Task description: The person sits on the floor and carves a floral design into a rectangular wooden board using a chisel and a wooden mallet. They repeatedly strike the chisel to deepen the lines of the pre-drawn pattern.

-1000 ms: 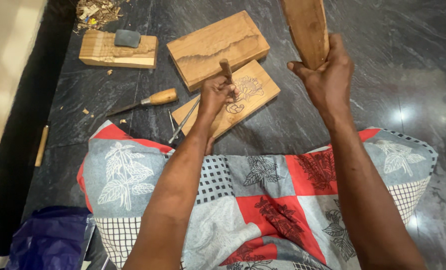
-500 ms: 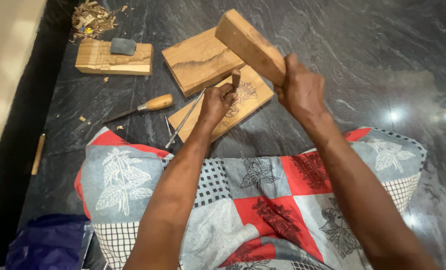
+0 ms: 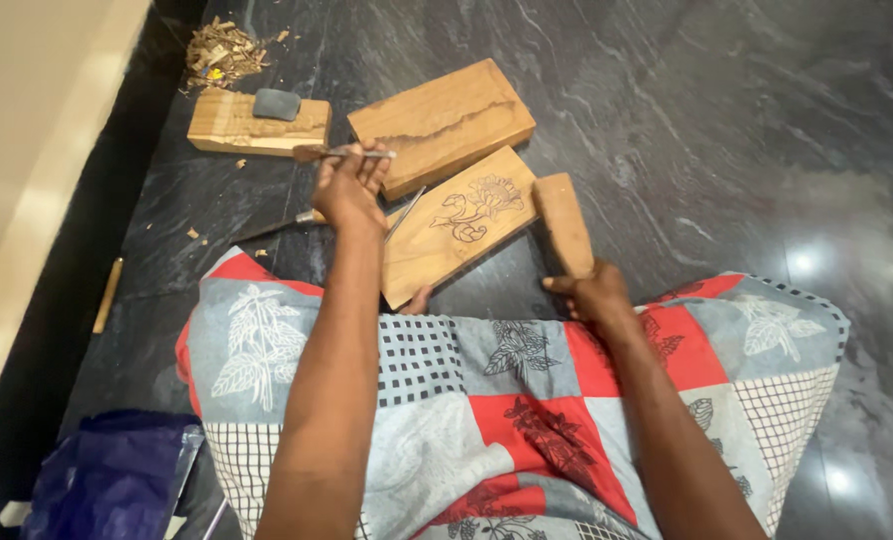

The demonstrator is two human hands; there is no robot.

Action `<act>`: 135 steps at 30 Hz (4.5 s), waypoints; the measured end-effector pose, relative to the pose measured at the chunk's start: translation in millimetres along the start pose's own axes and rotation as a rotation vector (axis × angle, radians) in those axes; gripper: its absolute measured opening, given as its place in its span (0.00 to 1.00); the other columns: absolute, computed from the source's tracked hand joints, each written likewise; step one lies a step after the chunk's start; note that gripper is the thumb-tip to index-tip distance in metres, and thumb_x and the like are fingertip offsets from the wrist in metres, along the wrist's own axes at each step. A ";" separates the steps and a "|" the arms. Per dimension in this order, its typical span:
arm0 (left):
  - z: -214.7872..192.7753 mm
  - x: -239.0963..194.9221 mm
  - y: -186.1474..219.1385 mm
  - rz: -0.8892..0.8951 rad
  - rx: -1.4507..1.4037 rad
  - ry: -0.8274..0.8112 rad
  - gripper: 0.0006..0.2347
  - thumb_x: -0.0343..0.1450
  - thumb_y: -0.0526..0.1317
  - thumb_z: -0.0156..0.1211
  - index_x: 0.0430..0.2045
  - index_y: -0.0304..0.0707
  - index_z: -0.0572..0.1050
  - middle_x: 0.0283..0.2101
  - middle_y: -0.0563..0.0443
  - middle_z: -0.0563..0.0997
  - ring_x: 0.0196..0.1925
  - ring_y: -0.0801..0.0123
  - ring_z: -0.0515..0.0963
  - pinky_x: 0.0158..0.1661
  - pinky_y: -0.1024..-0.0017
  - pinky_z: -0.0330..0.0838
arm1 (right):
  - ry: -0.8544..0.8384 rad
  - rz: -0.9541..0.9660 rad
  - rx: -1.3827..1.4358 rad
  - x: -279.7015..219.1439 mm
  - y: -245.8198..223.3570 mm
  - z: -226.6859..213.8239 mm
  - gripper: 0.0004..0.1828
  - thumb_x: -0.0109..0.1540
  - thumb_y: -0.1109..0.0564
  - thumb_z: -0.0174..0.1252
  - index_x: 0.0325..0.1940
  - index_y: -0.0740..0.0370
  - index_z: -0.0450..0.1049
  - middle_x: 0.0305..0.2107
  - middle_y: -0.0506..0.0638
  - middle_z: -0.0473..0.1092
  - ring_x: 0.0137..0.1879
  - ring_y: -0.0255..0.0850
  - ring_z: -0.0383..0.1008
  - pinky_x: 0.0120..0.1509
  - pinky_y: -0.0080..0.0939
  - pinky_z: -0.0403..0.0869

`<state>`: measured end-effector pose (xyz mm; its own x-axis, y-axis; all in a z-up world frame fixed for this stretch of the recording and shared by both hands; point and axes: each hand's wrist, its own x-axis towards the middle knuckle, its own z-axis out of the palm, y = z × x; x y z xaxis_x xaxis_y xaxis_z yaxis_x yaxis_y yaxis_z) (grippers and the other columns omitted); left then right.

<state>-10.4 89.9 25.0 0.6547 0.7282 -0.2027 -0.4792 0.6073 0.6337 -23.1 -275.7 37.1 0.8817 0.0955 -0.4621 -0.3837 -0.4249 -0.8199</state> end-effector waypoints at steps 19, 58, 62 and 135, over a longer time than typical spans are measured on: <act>-17.0 -58.1 -62.2 0.435 1.447 -0.429 0.07 0.70 0.31 0.54 0.30 0.34 0.81 0.29 0.35 0.82 0.33 0.49 0.83 0.36 0.58 0.74 | 0.007 0.117 0.214 41.8 34.1 1.8 0.14 0.57 0.57 0.69 0.29 0.70 0.73 0.18 0.52 0.68 0.17 0.39 0.64 0.19 0.39 0.64; -46.1 -17.9 -58.4 0.272 1.698 -0.258 0.10 0.65 0.30 0.55 0.34 0.28 0.82 0.41 0.26 0.81 0.47 0.37 0.81 0.49 0.52 0.74 | 0.008 0.102 0.038 40.2 30.5 7.2 0.14 0.57 0.58 0.69 0.31 0.72 0.73 0.17 0.56 0.70 0.17 0.44 0.68 0.20 0.44 0.67; -50.7 -16.5 -58.4 0.260 1.728 -0.288 0.10 0.65 0.30 0.55 0.35 0.28 0.82 0.42 0.27 0.81 0.48 0.39 0.81 0.49 0.53 0.75 | -0.017 0.074 0.102 42.0 37.3 7.2 0.13 0.57 0.59 0.69 0.31 0.73 0.74 0.18 0.55 0.70 0.19 0.43 0.69 0.20 0.44 0.68; -2.8 -7.9 -54.3 -0.044 1.117 -0.645 0.03 0.66 0.26 0.64 0.27 0.30 0.82 0.26 0.48 0.85 0.27 0.75 0.85 0.30 0.77 0.79 | 0.117 -0.148 0.123 -6.0 -11.2 3.8 0.17 0.54 0.59 0.68 0.43 0.67 0.72 0.19 0.48 0.70 0.18 0.34 0.67 0.20 0.34 0.63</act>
<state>8.8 52.0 -9.9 0.9698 0.2402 -0.0421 0.0906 -0.1949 0.9766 -25.1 -268.1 47.8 0.9540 0.0404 -0.2970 -0.2719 -0.3005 -0.9142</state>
